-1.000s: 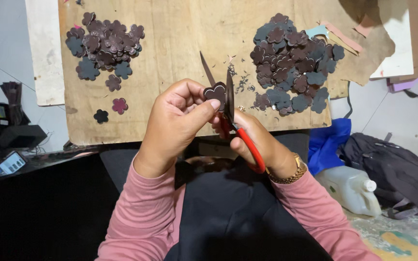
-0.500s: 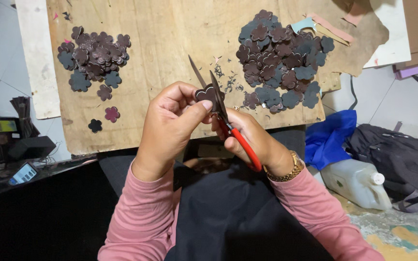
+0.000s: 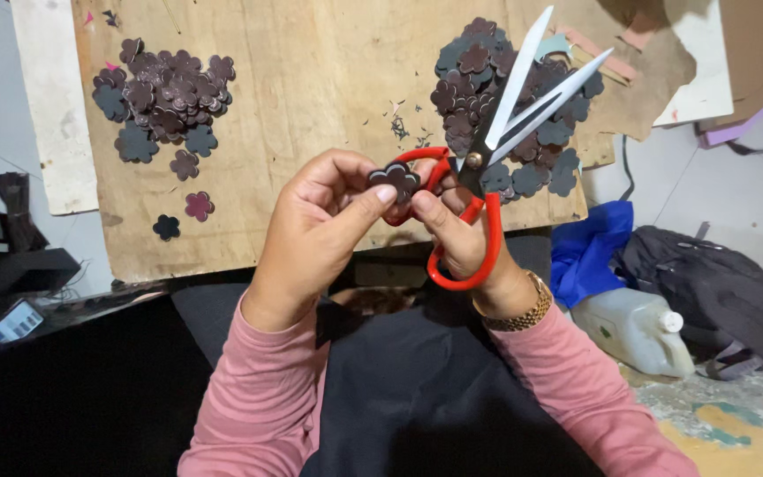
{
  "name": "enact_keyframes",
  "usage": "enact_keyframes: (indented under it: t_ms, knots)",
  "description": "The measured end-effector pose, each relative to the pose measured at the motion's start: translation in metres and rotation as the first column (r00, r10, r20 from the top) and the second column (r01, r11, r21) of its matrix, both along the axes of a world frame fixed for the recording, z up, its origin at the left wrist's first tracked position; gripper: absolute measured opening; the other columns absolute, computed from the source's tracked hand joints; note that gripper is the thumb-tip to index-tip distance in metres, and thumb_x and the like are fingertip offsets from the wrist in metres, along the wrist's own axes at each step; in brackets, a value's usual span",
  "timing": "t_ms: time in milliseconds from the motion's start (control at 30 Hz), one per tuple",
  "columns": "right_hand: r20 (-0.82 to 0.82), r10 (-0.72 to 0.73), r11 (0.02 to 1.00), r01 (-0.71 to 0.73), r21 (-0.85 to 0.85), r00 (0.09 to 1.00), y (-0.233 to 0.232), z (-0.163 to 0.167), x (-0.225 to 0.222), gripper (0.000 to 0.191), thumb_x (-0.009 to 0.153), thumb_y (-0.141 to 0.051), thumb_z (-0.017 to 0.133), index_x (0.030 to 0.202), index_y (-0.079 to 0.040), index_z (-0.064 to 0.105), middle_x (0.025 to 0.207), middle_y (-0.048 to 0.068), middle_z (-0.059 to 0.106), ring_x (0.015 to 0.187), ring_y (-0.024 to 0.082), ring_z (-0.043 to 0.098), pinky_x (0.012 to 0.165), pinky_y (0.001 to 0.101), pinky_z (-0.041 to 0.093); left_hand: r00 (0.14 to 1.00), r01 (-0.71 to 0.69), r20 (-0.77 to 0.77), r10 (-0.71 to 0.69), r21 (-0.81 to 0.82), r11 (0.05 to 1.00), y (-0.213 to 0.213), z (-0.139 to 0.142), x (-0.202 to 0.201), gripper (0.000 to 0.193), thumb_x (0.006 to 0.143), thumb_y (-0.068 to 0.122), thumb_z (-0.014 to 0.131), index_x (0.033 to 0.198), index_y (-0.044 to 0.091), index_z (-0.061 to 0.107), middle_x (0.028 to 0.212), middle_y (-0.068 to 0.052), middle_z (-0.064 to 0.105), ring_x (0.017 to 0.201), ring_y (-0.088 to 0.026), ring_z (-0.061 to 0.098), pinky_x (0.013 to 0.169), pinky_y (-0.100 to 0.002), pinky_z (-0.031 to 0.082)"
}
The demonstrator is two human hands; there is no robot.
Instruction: The person sits at a workbench holding red-handled scissors and trims the edges of small dark flower-shaped leather cutouts one at a time, rotating each piece in their left hand while cutting, then places the trimmed piece onto a growing pile on the board.
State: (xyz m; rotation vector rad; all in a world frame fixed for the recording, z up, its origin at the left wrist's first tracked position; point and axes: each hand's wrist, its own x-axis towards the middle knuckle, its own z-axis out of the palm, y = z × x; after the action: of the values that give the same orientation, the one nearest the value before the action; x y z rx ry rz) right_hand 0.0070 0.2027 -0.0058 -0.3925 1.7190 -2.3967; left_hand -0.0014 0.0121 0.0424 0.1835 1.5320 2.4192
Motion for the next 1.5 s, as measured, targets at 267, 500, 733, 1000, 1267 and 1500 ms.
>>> enact_keyframes:
  t_ms: [267, 500, 733, 1000, 1267, 1500]
  knots:
    - [0.040, -0.145, 0.971, 0.134, 0.198, 0.989, -0.034, 0.010, 0.005, 0.019, 0.100, -0.001, 0.065, 0.116, -0.004, 0.055, 0.105, 0.003, 0.060, 0.094, 0.010, 0.054, 0.083, 0.0273, 0.045, 0.987, -0.111, -0.151, 0.056, -0.385, 0.916, -0.031, -0.002, 0.004, 0.014, 0.097, 0.009, 0.072, 0.105, -0.002, 0.070, 0.091, -0.003, 0.071, 0.080, -0.008, 0.064, 0.067, -0.023, 0.050]
    - [-0.008, -0.117, 0.993, 0.117, -0.012, 0.993, -0.071, 0.023, -0.001, 0.020, 0.100, 0.005, 0.061, 0.115, -0.005, 0.052, 0.108, 0.008, 0.060, 0.099, 0.017, 0.060, 0.091, 0.0328, 0.051, 0.986, -0.088, -0.145, 0.081, -0.042, 0.995, -0.061, -0.008, 0.008, 0.015, 0.103, 0.008, 0.066, 0.111, -0.004, 0.071, 0.100, -0.007, 0.075, 0.094, -0.011, 0.070, 0.088, -0.027, 0.058]
    - [0.158, -0.022, 0.977, 0.054, -0.204, 0.987, -0.106, 0.043, -0.005, 0.024, 0.094, 0.007, 0.060, 0.112, -0.006, 0.050, 0.101, 0.012, 0.063, 0.083, 0.017, 0.059, 0.074, 0.0276, 0.044, 0.992, -0.101, -0.057, 0.114, 0.194, 0.976, -0.089, -0.014, 0.016, 0.019, 0.104, 0.011, 0.065, 0.115, -0.003, 0.070, 0.103, -0.006, 0.074, 0.096, -0.011, 0.070, 0.090, -0.028, 0.058]
    - [0.191, 0.205, 0.883, -0.097, -0.460, 0.960, -0.124, 0.049, -0.007, 0.022, 0.101, 0.002, 0.062, 0.117, -0.007, 0.049, 0.102, 0.012, 0.067, 0.094, 0.023, 0.066, 0.090, 0.0388, 0.052, 0.989, -0.148, 0.003, 0.150, 0.203, 0.968, -0.101, -0.013, 0.022, 0.020, 0.104, 0.017, 0.067, 0.116, 0.002, 0.072, 0.094, -0.001, 0.073, 0.085, -0.006, 0.064, 0.076, -0.022, 0.048]
    - [0.229, 0.231, 0.859, -0.088, -0.504, 0.946, -0.106, 0.037, -0.010, 0.024, 0.098, -0.001, 0.063, 0.115, -0.011, 0.050, 0.106, 0.011, 0.066, 0.098, 0.024, 0.065, 0.093, 0.0404, 0.052, 0.995, -0.104, 0.028, 0.100, 0.239, 0.965, -0.085, -0.016, 0.018, 0.018, 0.106, 0.018, 0.065, 0.115, 0.003, 0.070, 0.096, 0.000, 0.072, 0.088, -0.007, 0.063, 0.081, -0.023, 0.048]
    - [0.252, 0.222, 0.868, -0.073, -0.491, 0.942, -0.086, 0.033, -0.013, 0.027, 0.096, -0.003, 0.068, 0.113, -0.011, 0.049, 0.104, 0.009, 0.062, 0.099, 0.024, 0.064, 0.090, 0.0388, 0.052, 0.999, -0.038, 0.043, 0.029, 0.223, 0.974, -0.071, -0.015, 0.016, 0.017, 0.107, 0.020, 0.063, 0.112, 0.005, 0.069, 0.094, 0.002, 0.068, 0.087, -0.006, 0.059, 0.080, -0.022, 0.045]
